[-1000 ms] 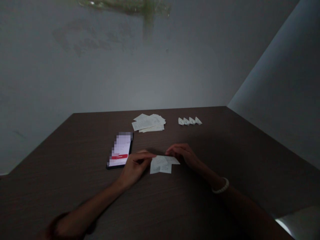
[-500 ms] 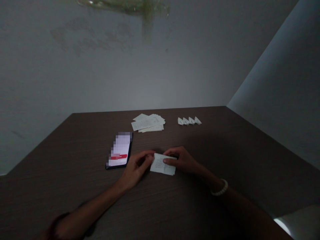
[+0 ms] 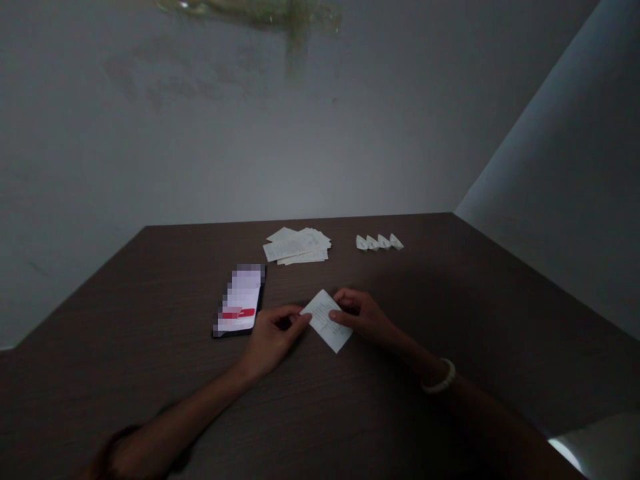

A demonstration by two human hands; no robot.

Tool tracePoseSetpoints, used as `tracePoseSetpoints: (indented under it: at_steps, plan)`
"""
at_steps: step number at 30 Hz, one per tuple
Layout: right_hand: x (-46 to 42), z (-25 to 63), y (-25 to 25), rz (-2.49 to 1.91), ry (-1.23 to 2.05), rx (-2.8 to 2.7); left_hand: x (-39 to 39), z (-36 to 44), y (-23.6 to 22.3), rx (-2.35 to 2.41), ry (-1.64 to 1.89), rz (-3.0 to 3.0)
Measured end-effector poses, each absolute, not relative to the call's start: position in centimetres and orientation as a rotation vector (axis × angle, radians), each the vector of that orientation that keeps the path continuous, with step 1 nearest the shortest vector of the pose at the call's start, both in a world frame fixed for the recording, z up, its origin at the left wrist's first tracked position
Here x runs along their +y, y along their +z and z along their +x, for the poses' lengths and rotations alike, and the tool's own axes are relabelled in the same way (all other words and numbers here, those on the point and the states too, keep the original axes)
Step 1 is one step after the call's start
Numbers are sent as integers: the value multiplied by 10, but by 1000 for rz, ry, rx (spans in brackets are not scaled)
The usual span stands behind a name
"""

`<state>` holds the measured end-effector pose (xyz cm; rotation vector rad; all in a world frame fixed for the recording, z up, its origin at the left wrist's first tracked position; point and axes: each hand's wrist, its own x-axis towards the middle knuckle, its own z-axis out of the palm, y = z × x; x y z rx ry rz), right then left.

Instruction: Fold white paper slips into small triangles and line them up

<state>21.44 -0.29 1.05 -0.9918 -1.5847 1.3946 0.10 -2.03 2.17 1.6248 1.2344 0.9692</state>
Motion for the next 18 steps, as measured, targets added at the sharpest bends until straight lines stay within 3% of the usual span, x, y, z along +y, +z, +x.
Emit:
tracePoseSetpoints:
  at_steps: [18]
  plan:
    - [-5, 212, 9, -972, 1441, -1472, -24, 5, 23, 1184, 904, 1663]
